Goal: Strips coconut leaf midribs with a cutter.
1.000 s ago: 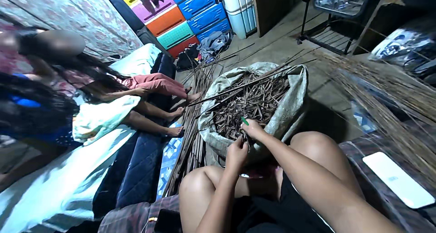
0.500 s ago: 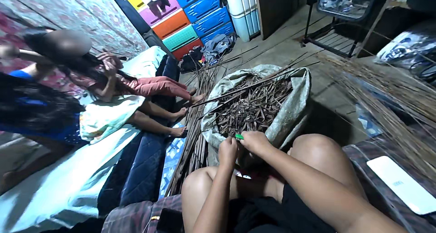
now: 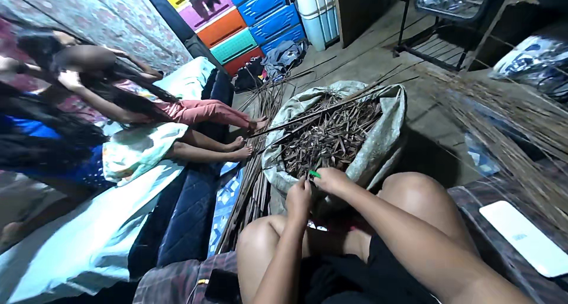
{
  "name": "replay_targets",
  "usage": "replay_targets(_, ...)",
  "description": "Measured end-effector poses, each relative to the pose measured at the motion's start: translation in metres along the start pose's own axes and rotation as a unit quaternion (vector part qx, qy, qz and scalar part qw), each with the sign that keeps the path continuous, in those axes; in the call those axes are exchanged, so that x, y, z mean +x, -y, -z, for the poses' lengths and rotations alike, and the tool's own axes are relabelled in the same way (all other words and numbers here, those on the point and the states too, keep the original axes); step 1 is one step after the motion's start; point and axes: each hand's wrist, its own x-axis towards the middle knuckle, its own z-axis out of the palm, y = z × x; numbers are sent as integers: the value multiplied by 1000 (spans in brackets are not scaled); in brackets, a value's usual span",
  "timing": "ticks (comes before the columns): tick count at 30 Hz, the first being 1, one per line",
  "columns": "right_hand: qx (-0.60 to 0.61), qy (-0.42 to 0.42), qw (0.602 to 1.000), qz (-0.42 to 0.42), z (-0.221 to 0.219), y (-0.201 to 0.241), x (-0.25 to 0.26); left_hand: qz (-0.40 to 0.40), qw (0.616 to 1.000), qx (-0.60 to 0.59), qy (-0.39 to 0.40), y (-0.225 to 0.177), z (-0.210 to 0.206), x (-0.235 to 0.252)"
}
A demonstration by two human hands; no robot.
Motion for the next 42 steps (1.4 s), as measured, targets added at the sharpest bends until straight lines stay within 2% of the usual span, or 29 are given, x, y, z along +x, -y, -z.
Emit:
replay_targets(5, -23, 46, 999, 17, -13, 4, -9, 34, 998, 47, 4, -3, 2, 1)
replay_targets(13, -12, 80, 996, 27, -23, -4, 7, 54, 995, 81, 21, 0, 7, 3)
replay_targets(17, -67, 47, 997, -12, -20, 7, -7, 43, 994, 97, 26, -5, 7, -2)
replay_targets(23, -106, -29, 991, -73, -21, 11, 0, 1, 994, 109, 12, -10, 1, -6)
replay_targets(27, -57, -87, 988, -117, 0, -6, 9, -5, 992, 122, 12, -15, 3, -16)
replay_targets(30, 83, -81, 991, -67, 13, -21, 22, -27, 993, 113, 6, -12, 3, -18)
replay_targets(33, 240, -72, 968, -15, 8, -22, 30, -56, 997, 54, 26, -11, 0, -19)
replay_targets(38, 387, -90, 918, -15, 9, -29, 36, -65, 993, -79, 67, -7, -5, -23)
replay_targets(40, 366, -103, 925, -3, 11, -31, 38, -62, 991, -97, 63, -1, -6, -22)
replay_targets(42, 258, -106, 960, 9, 11, -30, 35, -63, 992, -97, 41, 7, -8, -17)
